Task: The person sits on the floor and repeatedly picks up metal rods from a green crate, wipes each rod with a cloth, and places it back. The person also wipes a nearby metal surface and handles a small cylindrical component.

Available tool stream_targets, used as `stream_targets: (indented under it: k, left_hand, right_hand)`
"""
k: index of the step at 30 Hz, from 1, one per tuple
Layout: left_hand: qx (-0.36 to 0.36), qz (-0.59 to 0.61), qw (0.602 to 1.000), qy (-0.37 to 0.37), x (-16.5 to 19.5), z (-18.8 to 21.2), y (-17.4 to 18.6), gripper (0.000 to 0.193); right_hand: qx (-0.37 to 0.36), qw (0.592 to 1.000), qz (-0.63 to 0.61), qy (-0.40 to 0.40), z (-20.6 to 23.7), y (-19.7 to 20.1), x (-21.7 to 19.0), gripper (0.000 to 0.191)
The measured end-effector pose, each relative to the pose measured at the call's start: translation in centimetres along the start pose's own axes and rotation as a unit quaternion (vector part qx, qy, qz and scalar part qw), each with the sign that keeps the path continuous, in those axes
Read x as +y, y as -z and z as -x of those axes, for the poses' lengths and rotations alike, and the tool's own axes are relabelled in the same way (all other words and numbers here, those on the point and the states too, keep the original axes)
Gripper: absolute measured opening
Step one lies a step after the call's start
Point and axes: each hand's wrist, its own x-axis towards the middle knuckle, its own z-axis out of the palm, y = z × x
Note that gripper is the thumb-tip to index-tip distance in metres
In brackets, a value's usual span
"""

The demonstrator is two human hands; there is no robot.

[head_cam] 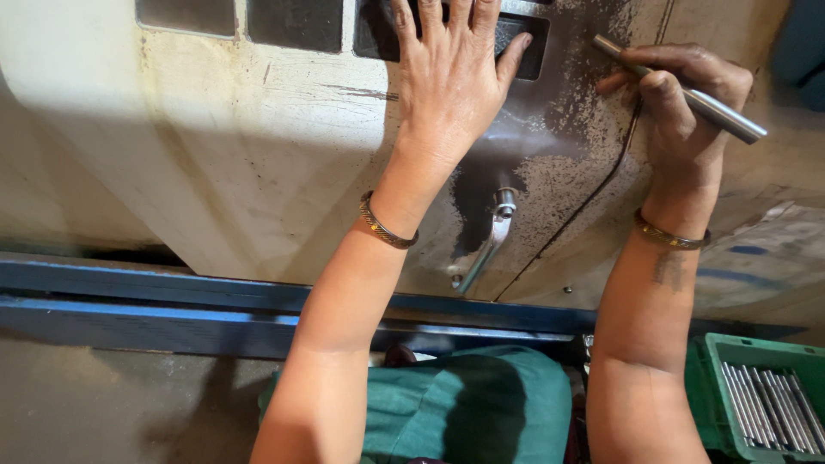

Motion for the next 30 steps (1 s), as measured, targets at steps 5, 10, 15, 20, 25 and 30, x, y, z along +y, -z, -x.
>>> stream_targets:
  k: [5,10,15,20,25,30]
  left_hand:
    - [-0.006,0.022,1.0,0.005,0.0,0.0,-0.2,0.07]
    - [0.03,0.039,0.999,-0.001,0.0,0.0,-0.2,0.07]
    - [0.034,0.042,0.999,-0.003,0.1,-0.1,0.3,0.072]
    - [0.022,0.053,0.998,0.001,0.1,-0.2,1.1,0.073]
    - [0.019,0.048,0.999,-0.001,0.0,-0.2,1.3,0.073]
    - [0.02,0.028,0.999,-0.004,0.1,-0.2,0.9,0.072]
  right_hand:
    - [0.001,1.0,0.003,-0.009,-0.1,0.1,0.2,0.043]
    - [0.005,1.0,-0.002,-0.017,-0.1,0.1,0.2,0.044]
    - [0.01,1.0,0.001,-0.026,-0.1,0.1,0.1,0.046]
    - [0.007,1.0,0.004,-0.013,0.0,0.0,0.0,0.047]
    - [0.006,1.0,0.004,-0.013,-0.2,-0.1,-0.1,0.046]
    - [0.005,1.0,-0.004,-0.01,-0.3,-0.2,-0.1,0.045]
